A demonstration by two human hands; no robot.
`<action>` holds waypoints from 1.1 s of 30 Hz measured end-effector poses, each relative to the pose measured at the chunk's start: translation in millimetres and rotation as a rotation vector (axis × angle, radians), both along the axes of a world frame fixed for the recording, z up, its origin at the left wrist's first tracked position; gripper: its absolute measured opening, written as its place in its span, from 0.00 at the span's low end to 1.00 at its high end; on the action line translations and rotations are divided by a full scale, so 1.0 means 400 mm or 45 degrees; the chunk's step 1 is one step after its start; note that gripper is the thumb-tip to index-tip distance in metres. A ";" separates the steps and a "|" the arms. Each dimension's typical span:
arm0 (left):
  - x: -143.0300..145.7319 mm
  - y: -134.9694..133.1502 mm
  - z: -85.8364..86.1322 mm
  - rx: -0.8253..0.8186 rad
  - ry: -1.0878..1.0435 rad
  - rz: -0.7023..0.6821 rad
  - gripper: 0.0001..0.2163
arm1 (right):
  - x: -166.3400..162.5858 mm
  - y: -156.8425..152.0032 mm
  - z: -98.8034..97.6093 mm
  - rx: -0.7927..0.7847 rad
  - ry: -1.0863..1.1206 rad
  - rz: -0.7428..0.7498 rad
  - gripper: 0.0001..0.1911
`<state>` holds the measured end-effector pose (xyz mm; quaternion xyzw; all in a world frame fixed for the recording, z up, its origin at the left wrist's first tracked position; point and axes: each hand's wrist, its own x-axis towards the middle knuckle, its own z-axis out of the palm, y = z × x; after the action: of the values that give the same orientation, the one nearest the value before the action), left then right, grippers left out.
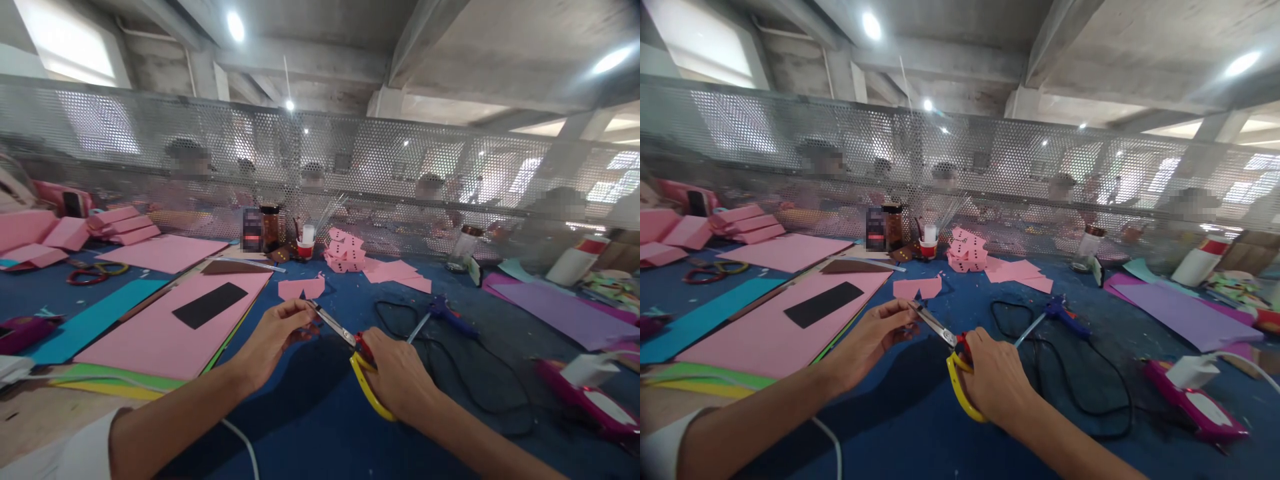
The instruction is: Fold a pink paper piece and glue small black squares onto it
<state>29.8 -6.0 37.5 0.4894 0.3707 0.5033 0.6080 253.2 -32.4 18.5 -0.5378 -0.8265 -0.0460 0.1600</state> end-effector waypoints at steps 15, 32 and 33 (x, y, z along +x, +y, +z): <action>0.004 -0.006 0.012 -0.008 0.026 0.009 0.07 | 0.001 0.003 0.001 -0.003 0.006 -0.022 0.04; 0.000 -0.006 0.019 -0.007 0.083 0.096 0.06 | 0.006 0.010 -0.002 -0.020 -0.004 -0.023 0.02; 0.000 -0.006 0.020 -0.008 0.078 0.099 0.06 | 0.005 0.011 -0.003 -0.017 -0.013 -0.024 0.01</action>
<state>29.8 -8.3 45.3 0.4879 0.4094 0.5103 0.5779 255.2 -28.1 17.5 -0.5463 -0.8225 -0.0446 0.1518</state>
